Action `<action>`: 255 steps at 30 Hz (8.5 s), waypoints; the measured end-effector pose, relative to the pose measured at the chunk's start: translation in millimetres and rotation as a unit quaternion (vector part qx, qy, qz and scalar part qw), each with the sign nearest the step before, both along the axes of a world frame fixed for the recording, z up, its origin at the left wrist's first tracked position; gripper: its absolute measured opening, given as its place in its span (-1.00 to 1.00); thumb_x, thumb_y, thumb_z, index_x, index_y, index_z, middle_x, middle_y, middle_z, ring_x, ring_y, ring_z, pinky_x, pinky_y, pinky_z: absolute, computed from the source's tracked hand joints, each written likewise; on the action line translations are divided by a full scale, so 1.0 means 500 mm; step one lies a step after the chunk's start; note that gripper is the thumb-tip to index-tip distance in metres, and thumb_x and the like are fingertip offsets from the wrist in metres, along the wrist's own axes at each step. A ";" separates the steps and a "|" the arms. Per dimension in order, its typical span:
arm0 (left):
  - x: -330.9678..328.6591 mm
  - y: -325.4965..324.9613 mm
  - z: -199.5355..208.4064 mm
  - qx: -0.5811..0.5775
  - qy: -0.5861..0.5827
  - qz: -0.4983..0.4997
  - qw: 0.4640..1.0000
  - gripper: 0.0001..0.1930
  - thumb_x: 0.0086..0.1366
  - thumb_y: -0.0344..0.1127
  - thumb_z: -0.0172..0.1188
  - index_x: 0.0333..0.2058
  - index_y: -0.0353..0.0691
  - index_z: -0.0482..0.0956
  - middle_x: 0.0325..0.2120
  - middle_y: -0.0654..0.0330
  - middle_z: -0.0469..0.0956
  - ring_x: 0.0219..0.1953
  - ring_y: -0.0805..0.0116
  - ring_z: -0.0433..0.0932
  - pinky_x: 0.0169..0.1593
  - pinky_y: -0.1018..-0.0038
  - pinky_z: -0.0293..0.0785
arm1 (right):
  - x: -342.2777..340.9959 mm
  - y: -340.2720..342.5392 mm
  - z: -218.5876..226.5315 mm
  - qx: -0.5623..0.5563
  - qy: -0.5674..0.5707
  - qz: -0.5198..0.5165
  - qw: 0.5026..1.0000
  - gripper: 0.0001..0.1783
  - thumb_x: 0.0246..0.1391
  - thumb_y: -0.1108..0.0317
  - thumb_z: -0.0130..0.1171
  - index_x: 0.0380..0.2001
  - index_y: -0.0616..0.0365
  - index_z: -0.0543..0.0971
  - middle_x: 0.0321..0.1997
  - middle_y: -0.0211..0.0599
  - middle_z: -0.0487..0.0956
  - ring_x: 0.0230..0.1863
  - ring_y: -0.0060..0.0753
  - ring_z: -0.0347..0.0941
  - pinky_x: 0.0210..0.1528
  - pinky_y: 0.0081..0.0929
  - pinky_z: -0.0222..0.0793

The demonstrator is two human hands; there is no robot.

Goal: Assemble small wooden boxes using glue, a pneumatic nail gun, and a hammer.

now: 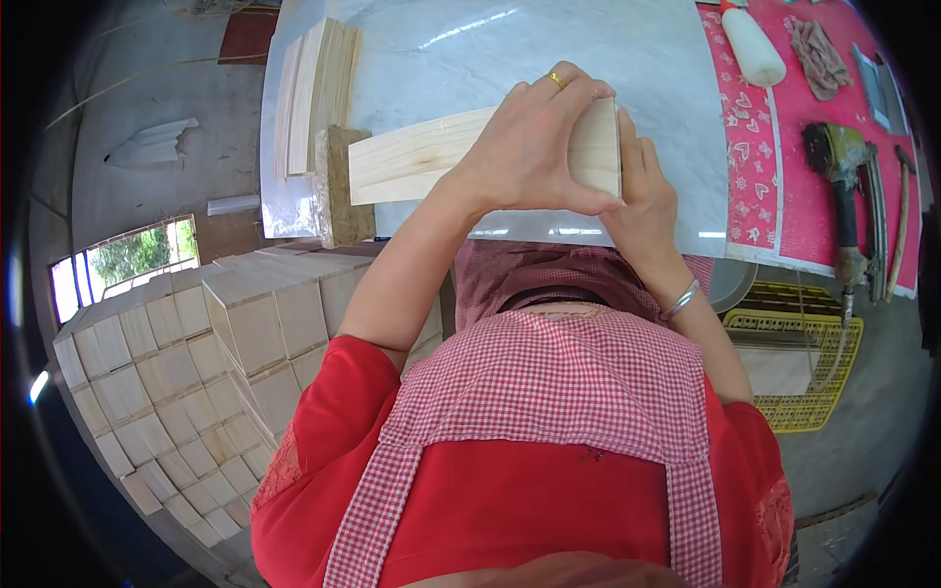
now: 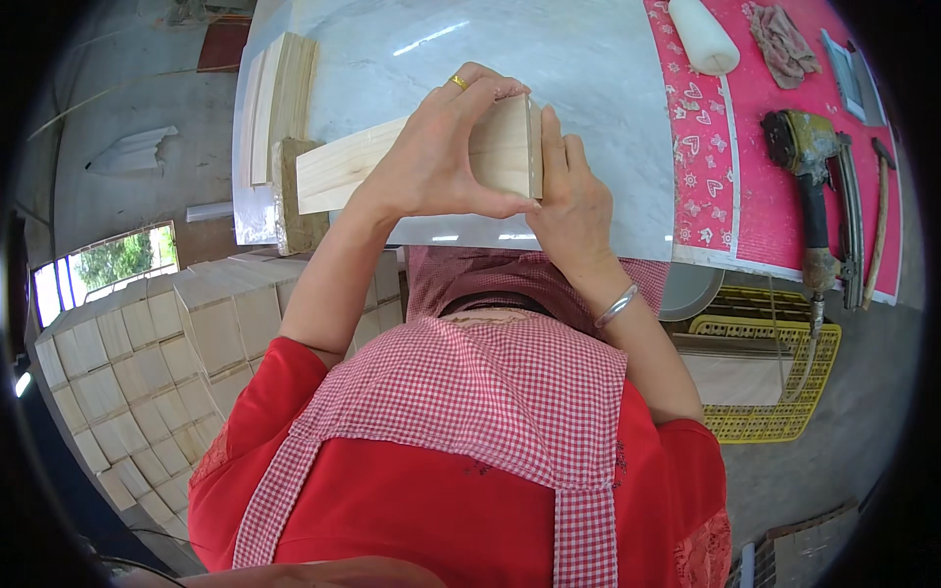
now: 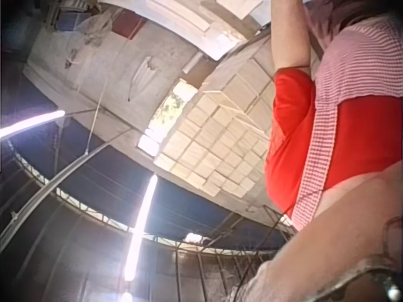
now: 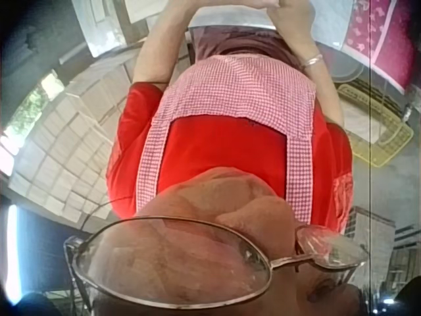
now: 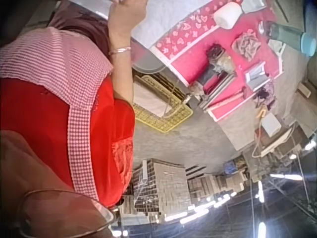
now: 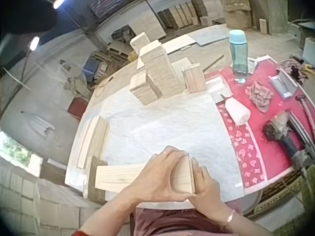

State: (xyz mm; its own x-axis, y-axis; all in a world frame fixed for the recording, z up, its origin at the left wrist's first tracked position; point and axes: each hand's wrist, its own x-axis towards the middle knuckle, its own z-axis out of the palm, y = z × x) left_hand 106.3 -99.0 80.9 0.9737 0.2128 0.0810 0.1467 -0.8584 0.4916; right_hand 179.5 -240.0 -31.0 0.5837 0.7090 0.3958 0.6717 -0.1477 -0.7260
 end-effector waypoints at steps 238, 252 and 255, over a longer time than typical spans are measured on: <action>-0.136 -0.022 -0.311 -0.023 -0.150 0.175 0.973 -0.21 0.12 0.31 0.19 0.24 -0.03 0.36 0.18 0.07 0.39 0.31 0.01 0.23 0.36 -0.12 -0.01 | -0.114 0.131 0.218 0.075 -0.004 0.263 0.962 -0.38 0.00 0.37 0.41 0.08 0.31 0.36 0.04 -0.16 0.45 0.03 -0.29 0.44 0.07 -0.38 0.41; -0.257 0.062 -0.243 0.186 -0.035 0.167 0.967 -0.25 0.18 0.27 0.17 0.27 0.07 0.34 0.28 0.15 0.29 0.37 0.10 0.16 0.37 -0.05 0.00 | 0.172 -0.201 0.231 0.168 0.127 0.010 0.977 -0.22 0.03 -0.09 0.33 0.08 0.33 0.36 -0.03 -0.11 0.47 -0.01 -0.24 0.47 0.06 -0.30 0.41; -0.255 0.059 -0.239 0.197 -0.030 0.168 0.965 -0.26 0.18 0.27 0.17 0.28 0.08 0.34 0.28 0.15 0.28 0.37 0.11 0.16 0.38 -0.01 -0.01 | 0.157 -0.218 0.221 0.112 0.052 0.014 0.992 -0.26 0.04 -0.05 0.34 0.07 0.32 0.37 -0.03 -0.13 0.48 -0.01 -0.27 0.47 0.05 -0.32 0.41</action>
